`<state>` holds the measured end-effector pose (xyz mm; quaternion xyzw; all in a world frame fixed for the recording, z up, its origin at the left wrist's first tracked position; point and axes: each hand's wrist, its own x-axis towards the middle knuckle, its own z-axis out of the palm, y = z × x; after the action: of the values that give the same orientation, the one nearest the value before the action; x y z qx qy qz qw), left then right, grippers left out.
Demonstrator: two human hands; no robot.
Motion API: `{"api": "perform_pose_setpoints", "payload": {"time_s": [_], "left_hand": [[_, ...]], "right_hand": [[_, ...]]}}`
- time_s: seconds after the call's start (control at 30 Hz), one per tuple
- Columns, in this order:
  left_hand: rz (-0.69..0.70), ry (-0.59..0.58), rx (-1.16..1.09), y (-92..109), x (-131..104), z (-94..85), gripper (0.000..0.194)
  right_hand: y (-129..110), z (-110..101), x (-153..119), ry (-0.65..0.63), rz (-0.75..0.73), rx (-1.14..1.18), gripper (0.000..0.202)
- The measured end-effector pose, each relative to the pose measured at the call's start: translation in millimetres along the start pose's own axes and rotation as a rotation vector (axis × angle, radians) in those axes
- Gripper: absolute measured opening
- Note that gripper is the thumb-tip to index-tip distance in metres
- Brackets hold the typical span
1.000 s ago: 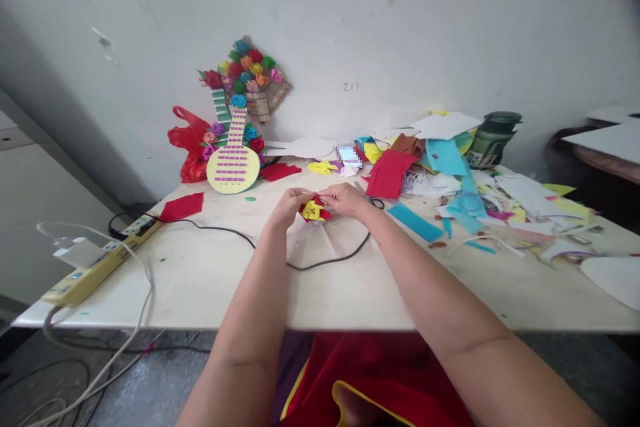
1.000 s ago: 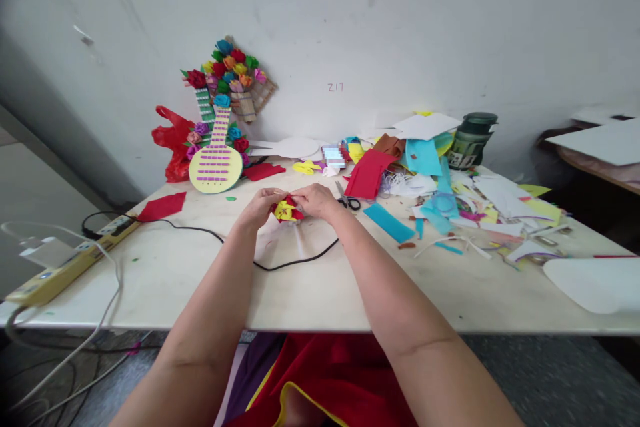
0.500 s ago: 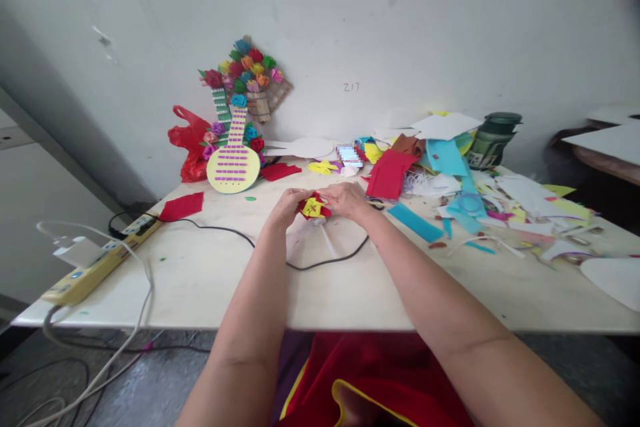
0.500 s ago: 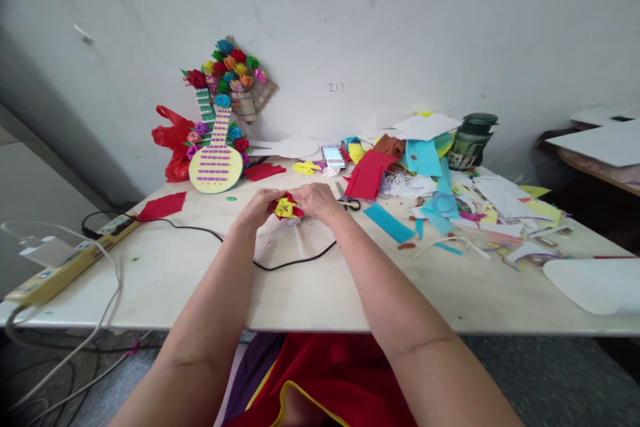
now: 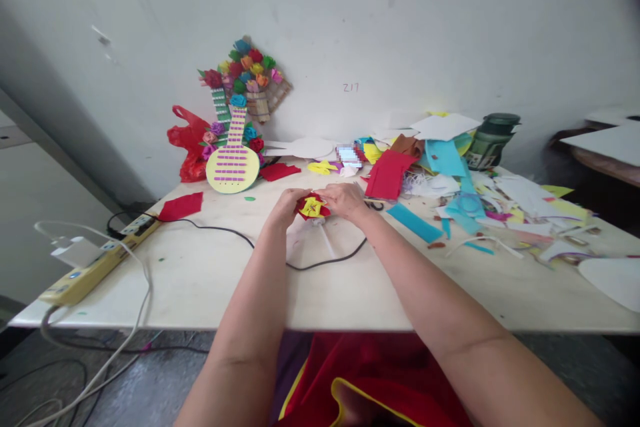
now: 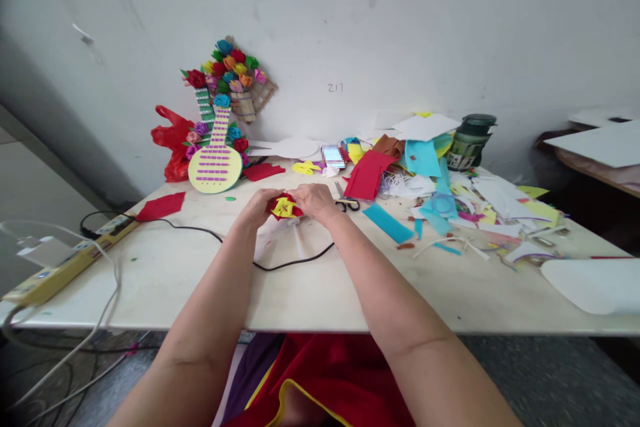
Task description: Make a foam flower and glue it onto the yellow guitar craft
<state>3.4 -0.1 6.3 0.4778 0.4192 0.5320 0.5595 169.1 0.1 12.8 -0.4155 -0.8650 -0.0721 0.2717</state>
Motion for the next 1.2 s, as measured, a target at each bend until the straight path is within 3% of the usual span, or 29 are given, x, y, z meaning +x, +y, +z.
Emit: {"api": "perform_pose_setpoints", "payload": {"time_s": [0.37, 0.6, 0.87, 1.07, 1.2], "left_hand": [[0.008, 0.019, 0.053, -2, 2, -4.2, 0.017], [0.03, -0.02, 0.091, 2, -1, -6.1, 0.019], [0.039, -0.099, 0.122, 2, -2, -10.1, 0.023], [0.003, -0.071, 0.047, 5, -5, -3.7, 0.026], [-0.019, -0.113, 0.007, 8, -6, -1.3, 0.034]], "right_hand": [[-2, -3, -2, -0.013, -0.034, -0.089, 0.034], [4, 0, -1, 0.004, 0.003, 0.021, 0.032], [11, 1, 1, -0.096, 0.01, 0.13, 0.033], [8, -4, 1, -0.075, 0.019, 0.091, 0.033], [7, -5, 0, -0.051, 0.02, 0.069, 0.034]]}}
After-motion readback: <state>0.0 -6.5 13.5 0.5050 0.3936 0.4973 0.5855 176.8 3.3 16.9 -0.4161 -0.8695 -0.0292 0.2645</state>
